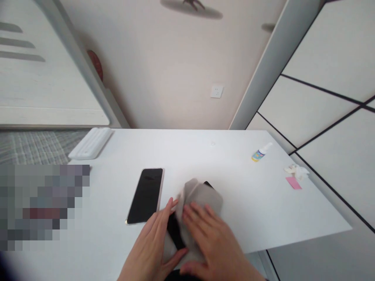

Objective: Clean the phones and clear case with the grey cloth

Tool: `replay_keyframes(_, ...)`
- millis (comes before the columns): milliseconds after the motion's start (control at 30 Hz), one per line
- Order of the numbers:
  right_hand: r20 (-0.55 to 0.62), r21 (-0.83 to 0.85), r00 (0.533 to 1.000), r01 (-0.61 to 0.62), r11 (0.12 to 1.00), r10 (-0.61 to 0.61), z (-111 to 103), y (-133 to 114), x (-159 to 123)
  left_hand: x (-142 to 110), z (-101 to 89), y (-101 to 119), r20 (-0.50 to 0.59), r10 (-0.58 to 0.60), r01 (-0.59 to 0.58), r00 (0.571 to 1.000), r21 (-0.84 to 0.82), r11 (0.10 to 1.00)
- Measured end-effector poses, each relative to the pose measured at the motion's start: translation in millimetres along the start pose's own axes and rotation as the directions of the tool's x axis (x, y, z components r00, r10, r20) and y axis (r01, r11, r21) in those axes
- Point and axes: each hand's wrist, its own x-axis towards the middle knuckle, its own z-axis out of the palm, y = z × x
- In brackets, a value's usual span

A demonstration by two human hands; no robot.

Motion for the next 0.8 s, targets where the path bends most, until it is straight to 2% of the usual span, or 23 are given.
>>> replay_keyframes(67, 0.051, 0.058, 0.991, 0.124, 0.991, -0.127, 1.3, -3.3, 0.6, -0.1, 0.3, -1.0, -0.025, 0.02, -0.02, 0.999, 0.027, 0.999)
replay_keyframes(100, 0.062, 0.064, 0.993, 0.1, 0.993, -0.104, 0.7, -2.9, 0.6, 0.0, 0.1, -1.2, -0.034, 0.019, -0.018, 0.999, 0.036, 0.999)
replay_keyframes(200, 0.013, -0.038, 0.988, -0.155, 0.987, 0.156, -4.9, 4.7, 1.3, 0.5, -1.4, -0.9, -0.06, 0.003, 0.0, 0.998, 0.043, 0.999)
replay_keyframes(233, -0.006, -0.072, 0.983, -0.183, 0.98, 0.183, -6.8, 7.0, 1.9, 0.7, -1.9, -0.7, -0.067, 0.002, 0.001, 0.998, 0.044, 0.999)
replay_keyframes(267, -0.008, -0.091, 0.989, -0.149, 0.985, 0.148, -8.2, 8.1, 2.7, 0.8, -2.1, -0.4, -0.07, 0.004, -0.001, 0.998, 0.045, 0.999)
replay_keyframes(367, 0.067, -0.059, 0.994, 0.09, 0.994, -0.086, -8.7, 7.3, 4.6, 0.7, -2.1, -0.2, -0.065, 0.014, -0.011, 0.998, 0.044, 0.999)
replay_keyframes(400, 0.073, -0.061, 0.993, 0.102, 0.993, -0.097, -7.7, 7.2, 4.6, 0.6, -1.9, -0.2, -0.067, 0.008, -0.005, 0.998, 0.043, 0.999)
replay_keyframes(500, 0.003, -0.137, 0.994, -0.109, 0.985, 0.111, -2.6, 7.9, 2.7, 0.2, -1.7, 0.3, -0.099, -0.016, 0.02, 0.995, 0.043, 0.999)
replay_keyframes(533, -0.021, -0.144, 0.99, -0.143, 0.979, 0.141, -0.4, 7.4, 1.6, 0.2, -1.9, 0.6, -0.103, -0.02, 0.024, 0.994, 0.04, 0.999)
replay_keyframes(567, -0.03, -0.138, 0.993, -0.118, 0.983, 0.115, 1.8, 6.4, 0.5, 0.3, -2.3, 0.9, -0.103, -0.021, 0.025, 0.994, 0.036, 0.999)
replay_keyframes(667, 0.056, -0.057, 0.993, 0.104, 0.993, -0.101, 5.7, 4.3, -1.3, 0.6, -4.5, 1.7, -0.069, -0.021, 0.022, 0.997, 0.015, 1.0)
replay_keyframes(700, 0.075, -0.044, 0.993, 0.093, 0.995, -0.09, 5.7, 5.2, -1.5, 0.8, -5.1, 1.7, -0.064, -0.026, 0.027, 0.998, 0.01, 1.0)
replay_keyframes(800, 0.03, -0.067, 0.989, -0.144, 0.987, 0.146, 4.1, 8.9, -1.4, 0.6, -5.9, 1.4, -0.066, -0.046, 0.047, 0.997, -0.001, 0.999)
